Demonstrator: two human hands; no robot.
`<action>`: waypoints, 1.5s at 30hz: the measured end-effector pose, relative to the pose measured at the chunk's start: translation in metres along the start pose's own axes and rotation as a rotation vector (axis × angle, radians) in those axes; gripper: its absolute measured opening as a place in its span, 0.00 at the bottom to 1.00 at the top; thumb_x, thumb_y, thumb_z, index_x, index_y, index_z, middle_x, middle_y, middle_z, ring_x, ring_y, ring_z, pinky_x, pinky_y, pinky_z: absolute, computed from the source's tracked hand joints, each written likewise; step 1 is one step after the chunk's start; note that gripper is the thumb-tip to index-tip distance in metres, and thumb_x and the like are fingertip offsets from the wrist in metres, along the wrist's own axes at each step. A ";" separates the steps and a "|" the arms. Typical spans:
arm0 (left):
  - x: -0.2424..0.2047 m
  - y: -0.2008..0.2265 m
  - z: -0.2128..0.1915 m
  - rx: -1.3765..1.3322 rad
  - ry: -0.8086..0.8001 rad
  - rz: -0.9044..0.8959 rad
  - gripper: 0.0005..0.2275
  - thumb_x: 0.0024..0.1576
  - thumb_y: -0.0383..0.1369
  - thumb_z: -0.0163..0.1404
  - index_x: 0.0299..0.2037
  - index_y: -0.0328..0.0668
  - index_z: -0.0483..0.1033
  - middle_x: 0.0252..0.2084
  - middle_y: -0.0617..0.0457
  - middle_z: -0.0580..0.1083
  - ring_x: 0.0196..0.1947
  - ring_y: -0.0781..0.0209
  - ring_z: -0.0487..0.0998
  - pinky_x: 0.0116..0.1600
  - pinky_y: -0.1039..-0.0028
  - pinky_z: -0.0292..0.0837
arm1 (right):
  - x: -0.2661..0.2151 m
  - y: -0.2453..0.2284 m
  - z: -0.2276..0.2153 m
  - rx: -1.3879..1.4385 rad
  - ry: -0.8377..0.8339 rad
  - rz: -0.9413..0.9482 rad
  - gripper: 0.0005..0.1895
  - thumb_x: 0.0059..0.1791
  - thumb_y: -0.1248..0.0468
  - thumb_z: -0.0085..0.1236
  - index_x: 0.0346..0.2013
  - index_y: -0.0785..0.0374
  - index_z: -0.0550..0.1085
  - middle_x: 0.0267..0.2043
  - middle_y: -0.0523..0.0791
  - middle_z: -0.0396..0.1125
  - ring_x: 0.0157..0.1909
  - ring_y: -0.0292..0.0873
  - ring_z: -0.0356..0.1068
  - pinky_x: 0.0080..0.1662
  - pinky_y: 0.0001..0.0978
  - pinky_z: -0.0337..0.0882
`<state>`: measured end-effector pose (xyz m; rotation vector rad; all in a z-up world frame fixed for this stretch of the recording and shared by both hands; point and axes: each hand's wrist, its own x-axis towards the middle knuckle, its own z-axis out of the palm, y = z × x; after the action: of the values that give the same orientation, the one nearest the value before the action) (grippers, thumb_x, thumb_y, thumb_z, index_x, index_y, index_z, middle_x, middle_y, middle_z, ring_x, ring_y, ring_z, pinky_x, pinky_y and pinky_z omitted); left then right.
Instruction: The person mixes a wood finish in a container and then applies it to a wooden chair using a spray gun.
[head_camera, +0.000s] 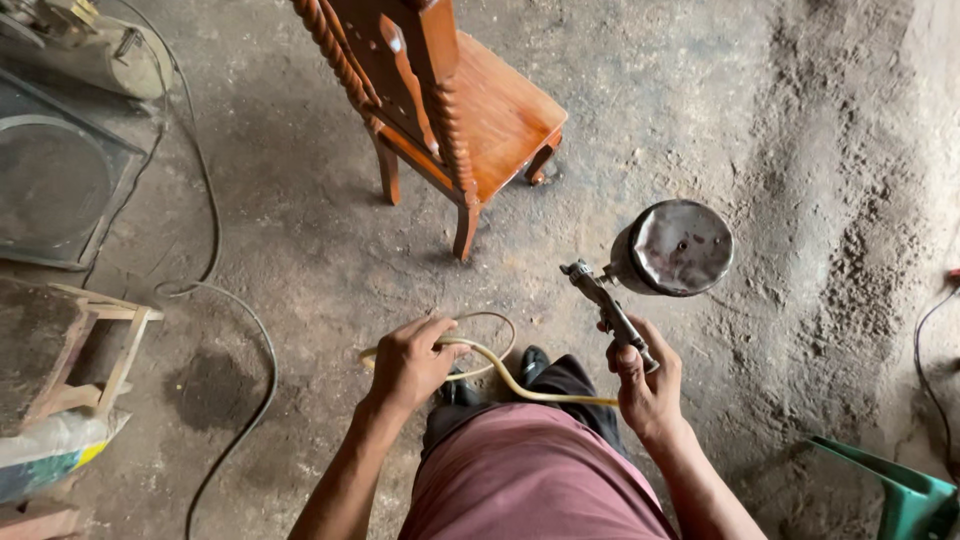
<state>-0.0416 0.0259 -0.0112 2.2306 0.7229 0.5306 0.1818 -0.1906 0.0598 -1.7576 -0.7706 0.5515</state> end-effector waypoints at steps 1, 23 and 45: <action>0.003 0.005 0.002 0.025 -0.008 0.008 0.15 0.47 0.34 0.68 0.41 0.35 0.81 0.34 0.47 0.81 0.28 0.57 0.83 0.31 0.70 0.78 | -0.001 -0.002 -0.003 0.001 0.002 0.007 0.42 0.52 0.32 0.47 0.55 0.70 0.73 0.26 0.38 0.61 0.29 0.30 0.58 0.33 0.23 0.59; 0.148 0.218 0.204 0.107 -0.005 0.203 0.09 0.49 0.25 0.64 0.38 0.36 0.81 0.29 0.50 0.76 0.27 0.57 0.78 0.31 0.67 0.73 | 0.126 0.148 -0.299 0.078 -0.136 0.045 0.38 0.50 0.38 0.55 0.56 0.70 0.73 0.29 0.38 0.66 0.30 0.29 0.61 0.32 0.22 0.61; 0.293 0.206 0.296 0.066 0.123 0.006 0.08 0.51 0.28 0.64 0.38 0.36 0.80 0.33 0.47 0.80 0.31 0.53 0.82 0.35 0.66 0.78 | 0.311 0.178 -0.363 -0.134 -0.224 -0.185 0.22 0.57 0.55 0.52 0.57 0.70 0.73 0.45 0.45 0.76 0.35 0.30 0.73 0.33 0.20 0.71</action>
<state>0.4154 -0.0586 -0.0081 2.2769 0.8077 0.6599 0.6868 -0.2352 0.0034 -1.7420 -1.1374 0.5878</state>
